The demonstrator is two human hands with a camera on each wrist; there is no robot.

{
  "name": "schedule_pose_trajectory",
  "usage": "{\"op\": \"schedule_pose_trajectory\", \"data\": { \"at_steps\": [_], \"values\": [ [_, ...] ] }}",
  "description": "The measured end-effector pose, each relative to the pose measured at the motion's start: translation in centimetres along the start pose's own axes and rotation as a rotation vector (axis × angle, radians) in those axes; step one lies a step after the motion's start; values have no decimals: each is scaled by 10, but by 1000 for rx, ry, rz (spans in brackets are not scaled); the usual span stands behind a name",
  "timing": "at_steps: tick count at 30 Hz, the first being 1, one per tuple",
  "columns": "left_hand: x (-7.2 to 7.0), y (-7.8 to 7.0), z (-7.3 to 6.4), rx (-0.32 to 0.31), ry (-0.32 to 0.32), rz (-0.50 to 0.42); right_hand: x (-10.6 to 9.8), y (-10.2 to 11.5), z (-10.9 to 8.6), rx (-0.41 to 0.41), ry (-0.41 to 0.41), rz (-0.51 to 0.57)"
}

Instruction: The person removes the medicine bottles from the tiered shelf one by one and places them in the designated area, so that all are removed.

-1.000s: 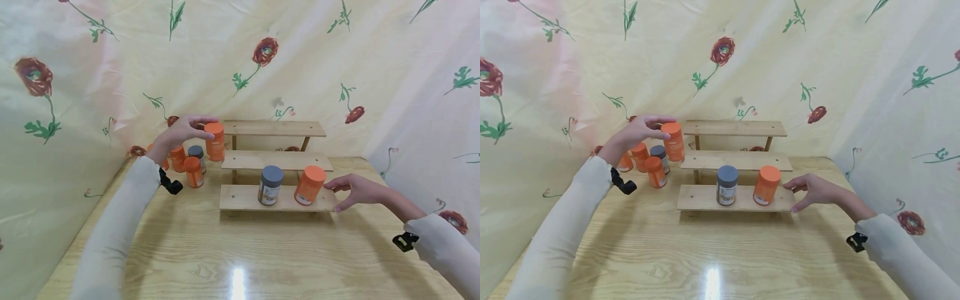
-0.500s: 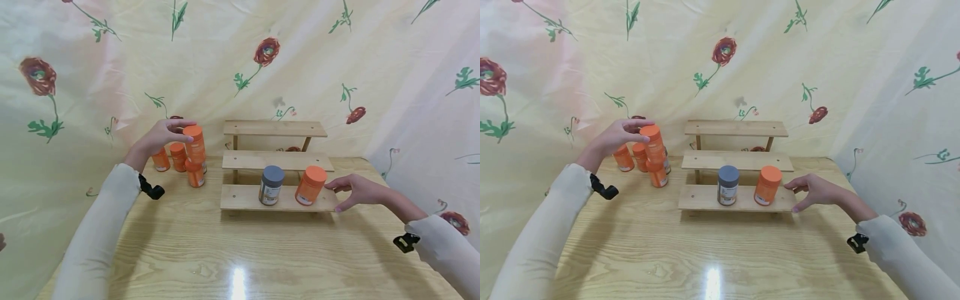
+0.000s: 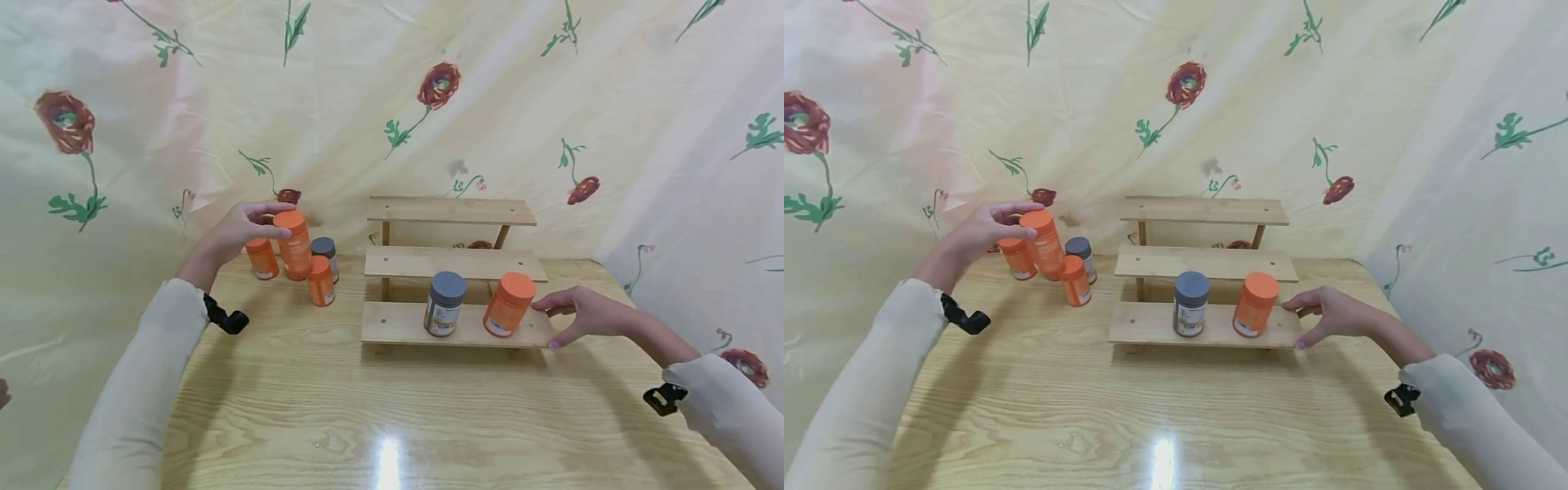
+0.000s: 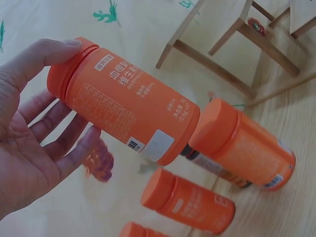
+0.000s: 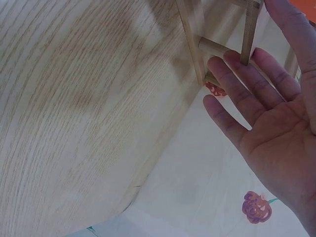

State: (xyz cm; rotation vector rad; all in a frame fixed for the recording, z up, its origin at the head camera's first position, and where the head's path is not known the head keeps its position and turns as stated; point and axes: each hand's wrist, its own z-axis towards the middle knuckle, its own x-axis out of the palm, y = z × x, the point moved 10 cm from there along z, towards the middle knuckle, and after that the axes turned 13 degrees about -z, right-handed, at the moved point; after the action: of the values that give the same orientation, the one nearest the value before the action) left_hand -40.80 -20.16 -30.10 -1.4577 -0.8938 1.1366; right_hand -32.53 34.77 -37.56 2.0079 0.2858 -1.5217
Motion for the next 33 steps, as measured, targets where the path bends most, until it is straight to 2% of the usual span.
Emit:
{"op": "schedule_pose_trajectory", "data": {
  "at_steps": [10, 19, 28, 33],
  "values": [
    [-18, 16, -12, -23, -58, 11, 0, -1, 0, 3, 1, -10],
    [-23, 36, -9, -9, -68, -39, 0, -1, 0, 2, 0, 3],
    [-21, 66, -7, -115, -73, -31, 0, -1, 0, 8, 0, -7],
    [-19, 79, -6, -146, -62, -48, 0, -1, 0, 4, -2, 2]
  ]
}}
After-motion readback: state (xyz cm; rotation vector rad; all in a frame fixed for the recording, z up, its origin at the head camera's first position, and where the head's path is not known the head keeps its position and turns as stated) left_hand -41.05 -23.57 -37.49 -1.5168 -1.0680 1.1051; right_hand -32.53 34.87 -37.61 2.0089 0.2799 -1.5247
